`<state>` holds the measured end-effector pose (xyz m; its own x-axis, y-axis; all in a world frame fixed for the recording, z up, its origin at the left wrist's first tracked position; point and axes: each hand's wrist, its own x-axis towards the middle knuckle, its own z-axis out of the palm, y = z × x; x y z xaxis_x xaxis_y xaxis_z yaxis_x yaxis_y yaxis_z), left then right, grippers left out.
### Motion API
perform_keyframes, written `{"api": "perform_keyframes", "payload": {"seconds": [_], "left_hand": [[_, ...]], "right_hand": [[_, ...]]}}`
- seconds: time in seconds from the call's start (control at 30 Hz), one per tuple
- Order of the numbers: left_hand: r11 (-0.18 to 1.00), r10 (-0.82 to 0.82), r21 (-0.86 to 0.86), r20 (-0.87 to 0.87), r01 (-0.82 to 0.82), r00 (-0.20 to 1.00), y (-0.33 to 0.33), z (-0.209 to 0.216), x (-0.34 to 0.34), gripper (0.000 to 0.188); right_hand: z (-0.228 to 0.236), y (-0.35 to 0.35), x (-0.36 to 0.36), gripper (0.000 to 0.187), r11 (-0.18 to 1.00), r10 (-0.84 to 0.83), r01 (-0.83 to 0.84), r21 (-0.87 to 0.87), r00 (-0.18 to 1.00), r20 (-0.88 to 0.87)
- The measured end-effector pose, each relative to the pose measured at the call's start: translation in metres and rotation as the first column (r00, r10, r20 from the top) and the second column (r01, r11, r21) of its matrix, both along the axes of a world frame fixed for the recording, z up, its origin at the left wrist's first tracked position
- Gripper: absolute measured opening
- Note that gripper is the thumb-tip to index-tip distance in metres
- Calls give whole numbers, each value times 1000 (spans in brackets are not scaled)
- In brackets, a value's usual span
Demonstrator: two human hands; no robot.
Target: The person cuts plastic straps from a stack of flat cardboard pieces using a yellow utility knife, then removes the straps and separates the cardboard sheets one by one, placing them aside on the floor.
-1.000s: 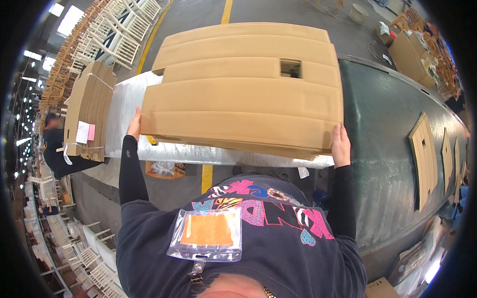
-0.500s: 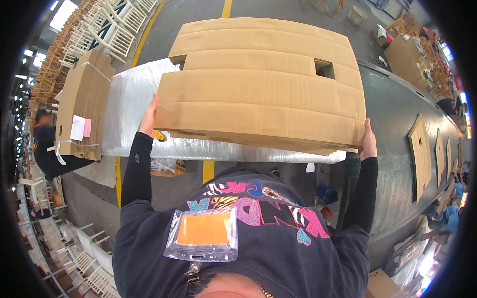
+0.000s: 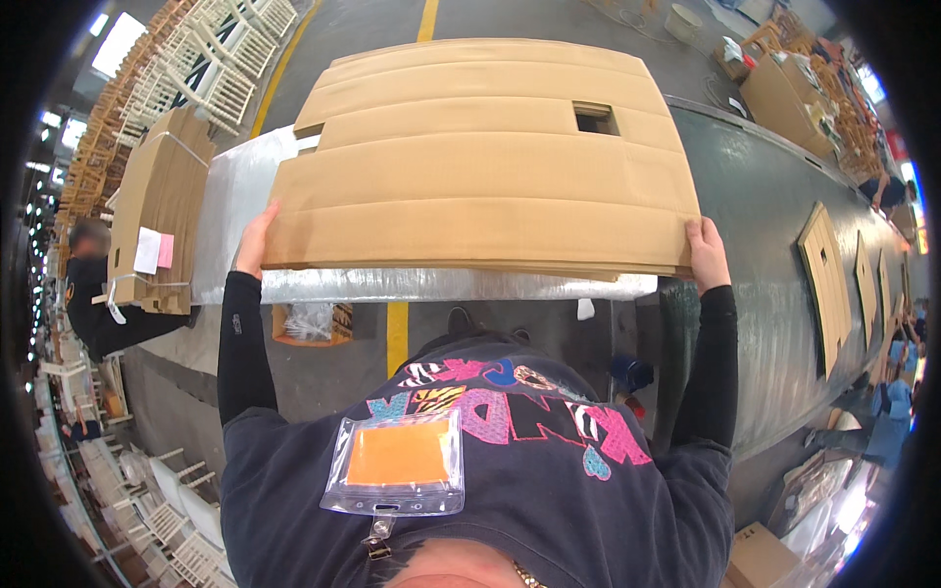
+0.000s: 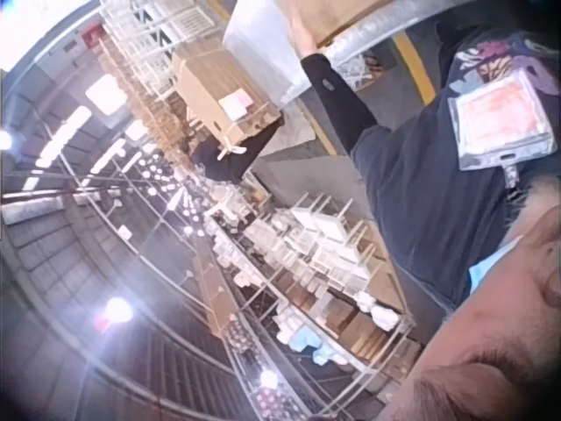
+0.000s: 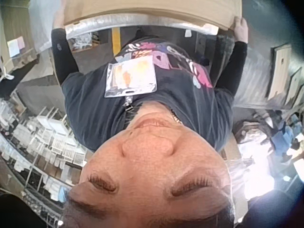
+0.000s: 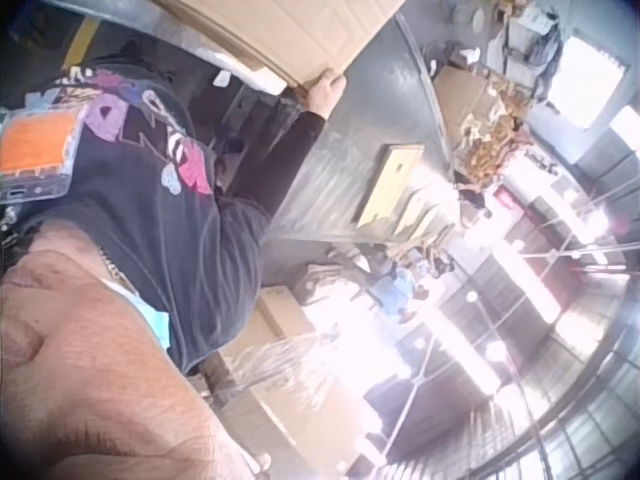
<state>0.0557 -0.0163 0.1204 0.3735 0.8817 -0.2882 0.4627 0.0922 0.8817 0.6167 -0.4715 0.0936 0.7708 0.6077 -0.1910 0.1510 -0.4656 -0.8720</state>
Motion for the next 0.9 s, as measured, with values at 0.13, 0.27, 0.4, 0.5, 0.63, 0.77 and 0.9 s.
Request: {"api": "perform_keyframes", "payload": {"seconds": [0.13,0.27,0.4,0.5,0.63,0.77,0.9], "left_hand": [[521,123,785,-456,334,881,-67,-19,15,108],[96,-280,653,-706,751,650,-149,25,79,105],[149,-128,652,-733,743,668,-135,-18,62,92],[113,-125,710,-684,695,719,-124,-41,64,91],[122,-150,709,-679,695,719,-125,-56,75,93],[161,-105,731,-656,664,748,-131,-66,62,89],[111,-77,778,-613,618,786,-129,-69,68,81]], "right_hand": [[-7,6,-17,48,996,-53,54,70,999,-12],[-13,-11,-18,50,994,-73,72,86,997,3],[3,10,-50,50,994,-108,108,-9,969,-221],[-14,-4,-59,51,997,-59,45,-57,963,-263],[-49,-22,-61,51,994,-8,19,104,995,-97],[-28,-7,-84,64,995,-58,36,-97,968,-245],[-28,-11,-87,70,986,-47,25,-166,990,-133]]}}
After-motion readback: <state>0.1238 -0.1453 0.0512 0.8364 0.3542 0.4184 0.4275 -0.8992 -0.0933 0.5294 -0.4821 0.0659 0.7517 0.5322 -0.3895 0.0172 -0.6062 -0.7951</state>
